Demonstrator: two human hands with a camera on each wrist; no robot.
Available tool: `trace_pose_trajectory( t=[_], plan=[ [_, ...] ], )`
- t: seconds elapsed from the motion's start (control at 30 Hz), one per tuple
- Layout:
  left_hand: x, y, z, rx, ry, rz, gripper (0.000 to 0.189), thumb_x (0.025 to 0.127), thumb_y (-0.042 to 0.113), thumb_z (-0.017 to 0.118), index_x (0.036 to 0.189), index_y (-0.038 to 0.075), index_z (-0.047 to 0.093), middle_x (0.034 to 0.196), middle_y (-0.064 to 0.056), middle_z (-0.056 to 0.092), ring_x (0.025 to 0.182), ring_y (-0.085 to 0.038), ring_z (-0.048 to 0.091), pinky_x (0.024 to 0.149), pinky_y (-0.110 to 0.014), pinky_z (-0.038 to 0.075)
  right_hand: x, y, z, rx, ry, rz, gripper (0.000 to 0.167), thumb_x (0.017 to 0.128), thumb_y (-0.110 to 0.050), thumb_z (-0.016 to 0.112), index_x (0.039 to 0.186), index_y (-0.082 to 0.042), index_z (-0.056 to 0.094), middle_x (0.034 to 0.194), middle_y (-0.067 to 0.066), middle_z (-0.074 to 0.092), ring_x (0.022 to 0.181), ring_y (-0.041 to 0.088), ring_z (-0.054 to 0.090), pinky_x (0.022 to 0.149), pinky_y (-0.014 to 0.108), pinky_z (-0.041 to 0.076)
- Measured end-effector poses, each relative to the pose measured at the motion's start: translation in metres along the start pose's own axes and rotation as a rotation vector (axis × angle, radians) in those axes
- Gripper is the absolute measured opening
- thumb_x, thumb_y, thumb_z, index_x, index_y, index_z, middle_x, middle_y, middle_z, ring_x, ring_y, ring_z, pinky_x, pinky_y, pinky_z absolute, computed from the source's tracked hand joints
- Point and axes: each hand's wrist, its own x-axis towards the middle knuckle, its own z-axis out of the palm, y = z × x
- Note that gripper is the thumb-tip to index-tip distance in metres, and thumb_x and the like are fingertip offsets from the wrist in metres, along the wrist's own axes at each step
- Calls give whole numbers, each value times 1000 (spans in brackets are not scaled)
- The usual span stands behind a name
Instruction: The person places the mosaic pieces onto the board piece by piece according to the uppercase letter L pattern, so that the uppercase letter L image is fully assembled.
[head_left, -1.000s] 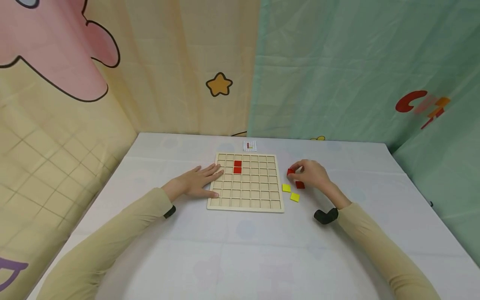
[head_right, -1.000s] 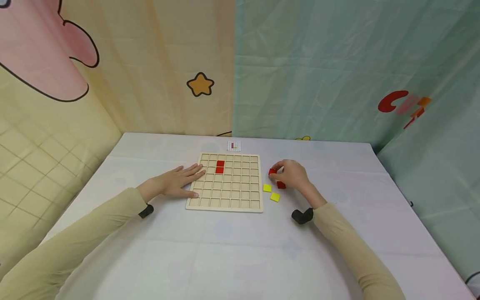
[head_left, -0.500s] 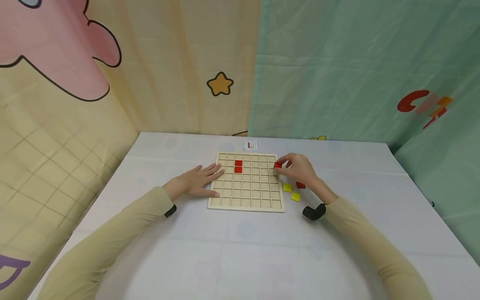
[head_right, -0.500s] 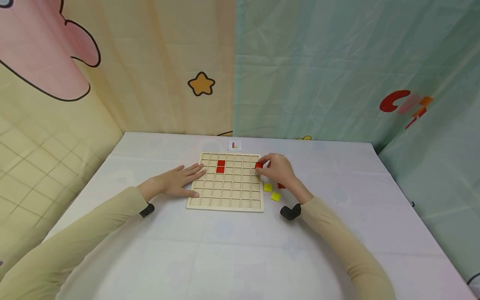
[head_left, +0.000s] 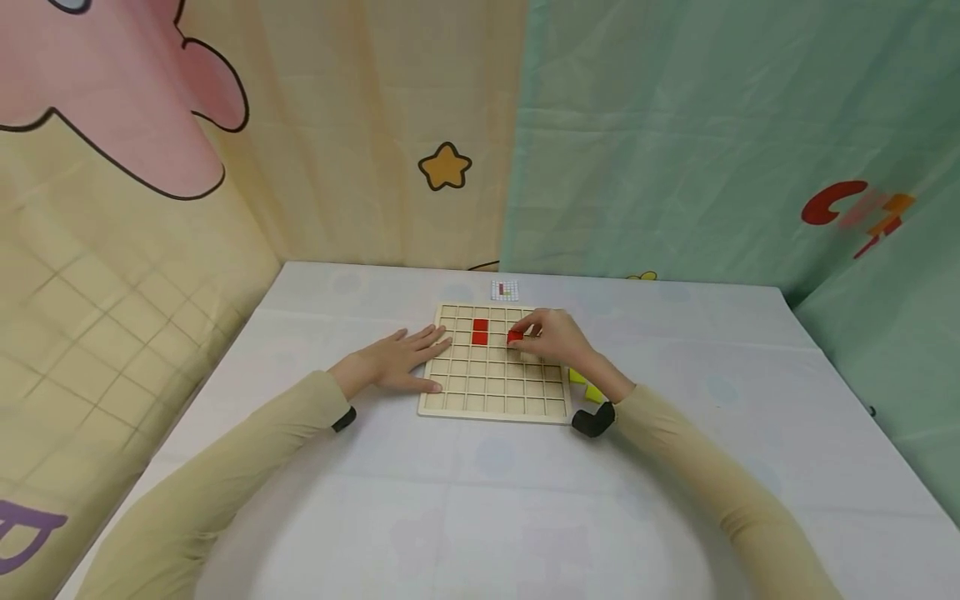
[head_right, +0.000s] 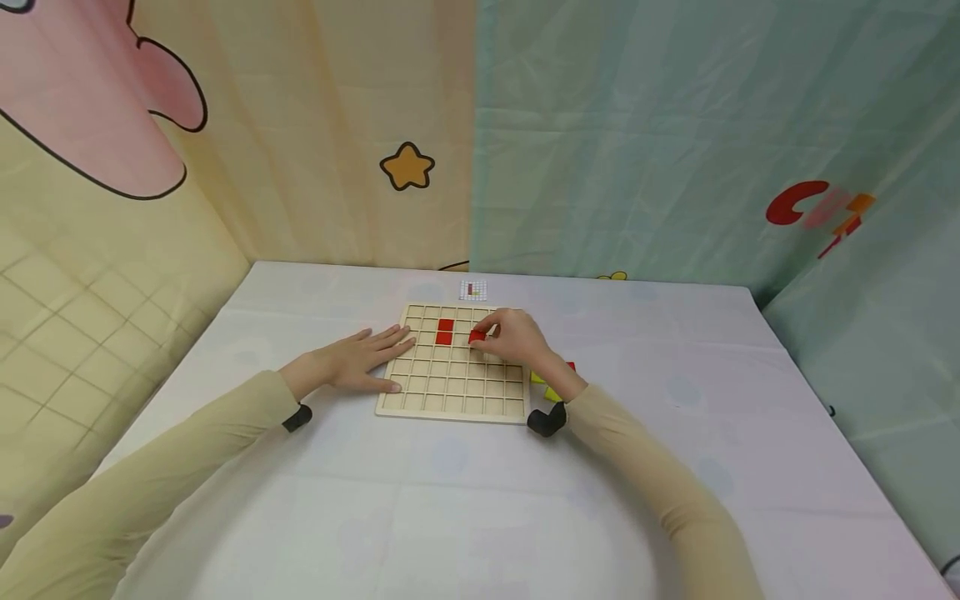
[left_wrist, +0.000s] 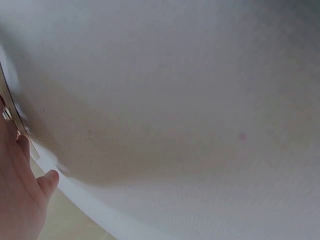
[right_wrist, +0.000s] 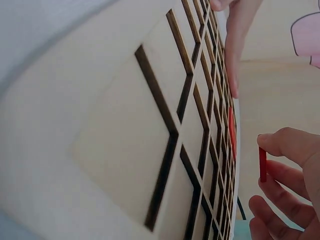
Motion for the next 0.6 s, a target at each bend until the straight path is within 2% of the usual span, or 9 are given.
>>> trace_pose_trajectory(
  t=[0.3, 0.6],
  plan=[
    [-1, 2, -2, -15, -3, -2, 89, 90, 69, 42, 156, 22, 5, 164, -3, -4, 151, -25, -2, 120, -55, 6, 13, -14, 14, 56, -62, -4, 30, 75, -32, 82, 97, -13, 77, 89, 0, 75, 71, 13, 56, 63, 23, 44],
    [1, -1, 0, -14, -6, -1, 90, 89, 70, 42, 156, 23, 4, 164, -3, -4, 151, -25, -3, 120, -56, 6, 22, -24, 27, -10, -107, -14, 33, 76, -36, 81, 98, -11, 77, 86, -1, 74, 64, 10, 53, 57, 20, 41]
  ],
)
